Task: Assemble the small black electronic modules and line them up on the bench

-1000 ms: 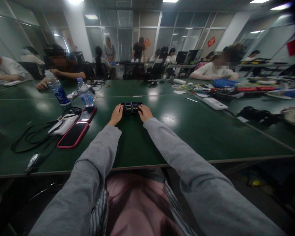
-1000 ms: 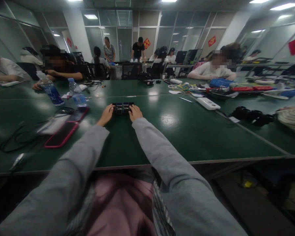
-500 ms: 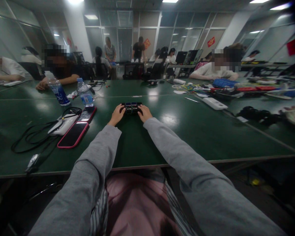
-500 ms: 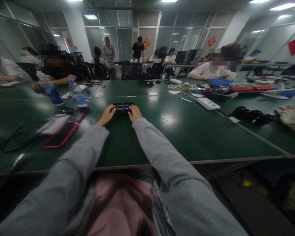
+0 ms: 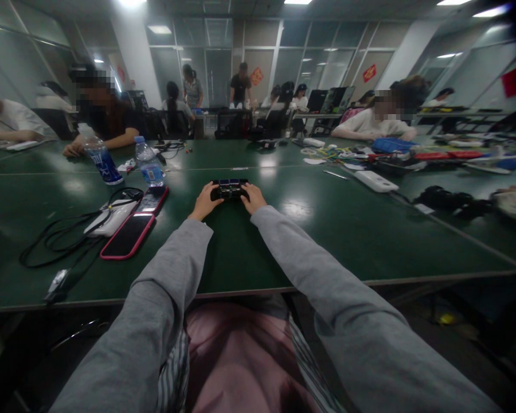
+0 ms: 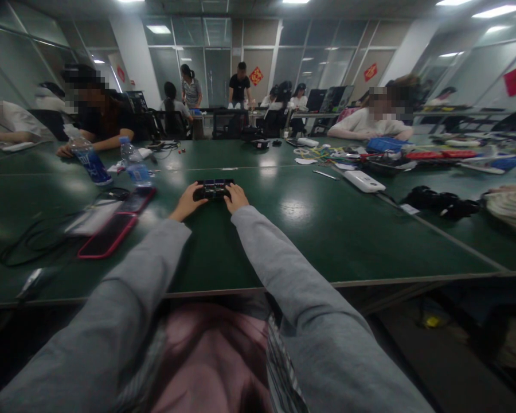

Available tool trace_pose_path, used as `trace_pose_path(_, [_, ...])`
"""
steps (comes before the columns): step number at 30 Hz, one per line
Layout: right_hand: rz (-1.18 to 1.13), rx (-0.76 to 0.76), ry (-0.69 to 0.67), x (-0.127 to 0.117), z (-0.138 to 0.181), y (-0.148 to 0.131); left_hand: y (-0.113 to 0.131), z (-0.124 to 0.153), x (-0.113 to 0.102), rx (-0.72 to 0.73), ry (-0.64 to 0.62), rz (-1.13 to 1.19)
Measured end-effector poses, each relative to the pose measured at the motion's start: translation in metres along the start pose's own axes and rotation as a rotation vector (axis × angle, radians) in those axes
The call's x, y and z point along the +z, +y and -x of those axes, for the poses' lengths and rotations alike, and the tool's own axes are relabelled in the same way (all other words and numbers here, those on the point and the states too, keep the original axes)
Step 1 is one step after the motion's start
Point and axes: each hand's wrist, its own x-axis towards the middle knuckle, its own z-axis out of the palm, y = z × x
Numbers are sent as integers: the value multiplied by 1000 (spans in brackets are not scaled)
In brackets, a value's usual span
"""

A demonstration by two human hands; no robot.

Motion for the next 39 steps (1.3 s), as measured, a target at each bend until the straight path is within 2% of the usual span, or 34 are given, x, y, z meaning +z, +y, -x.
trace_pose_path(21, [3, -10, 8, 0, 0, -1, 3, 1, 0, -5, -10, -7])
trace_pose_path(32, [65, 9, -7, -1, 1, -3, 2, 0, 3, 38, 13, -23])
trace_pose_path(39, [27, -6, 18, 1, 0, 0, 4, -1, 5, 45, 35, -25])
